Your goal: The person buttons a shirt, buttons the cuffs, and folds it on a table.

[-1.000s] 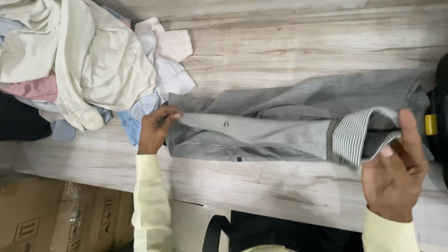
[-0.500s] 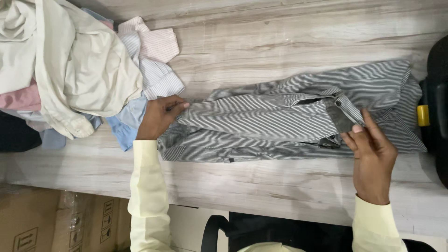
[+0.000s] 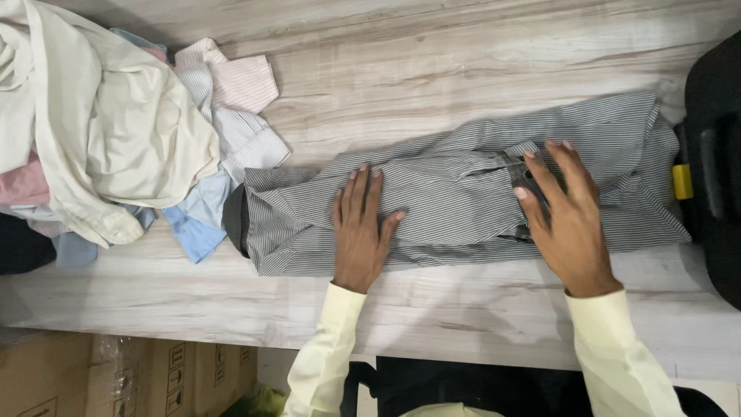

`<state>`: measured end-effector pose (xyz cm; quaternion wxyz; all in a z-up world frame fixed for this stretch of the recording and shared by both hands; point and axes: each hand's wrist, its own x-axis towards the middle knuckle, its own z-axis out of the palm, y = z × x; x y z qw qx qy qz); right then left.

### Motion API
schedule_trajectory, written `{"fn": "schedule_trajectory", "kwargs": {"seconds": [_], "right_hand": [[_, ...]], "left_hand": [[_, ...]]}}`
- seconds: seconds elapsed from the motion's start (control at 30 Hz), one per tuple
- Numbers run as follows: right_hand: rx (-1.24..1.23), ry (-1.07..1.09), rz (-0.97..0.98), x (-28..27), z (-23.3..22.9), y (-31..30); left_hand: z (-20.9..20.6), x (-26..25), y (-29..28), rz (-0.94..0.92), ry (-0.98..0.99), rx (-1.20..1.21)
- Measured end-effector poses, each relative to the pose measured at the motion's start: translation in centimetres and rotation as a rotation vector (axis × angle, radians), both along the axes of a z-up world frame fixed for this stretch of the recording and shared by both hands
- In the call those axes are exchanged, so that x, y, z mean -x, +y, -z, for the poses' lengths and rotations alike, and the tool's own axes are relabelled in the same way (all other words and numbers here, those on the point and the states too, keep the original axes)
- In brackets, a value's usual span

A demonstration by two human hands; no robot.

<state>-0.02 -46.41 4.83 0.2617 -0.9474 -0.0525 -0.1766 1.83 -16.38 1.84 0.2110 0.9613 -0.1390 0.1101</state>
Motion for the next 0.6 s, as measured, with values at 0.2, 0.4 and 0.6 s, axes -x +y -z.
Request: {"fn": "schedule_trajectory", "kwargs": {"seconds": [0.2,0.4,0.6], "right_hand": [[0.273,0.117,0.015,0.7,2.9,-1.5],[0.005,0.248,0.081,5.7,0.7,-2.2],[-0.082,0.243,0.377,4.9,0.0,-5.5]], "left_hand": [[2.1,-1.8,4.5,0.085,0.097,-0.107],[0.1,-2.7,8.2,0.155,0.209,0.012],[-3.1,-0.3,9.6,-0.324,-0.013,0.128]]}}
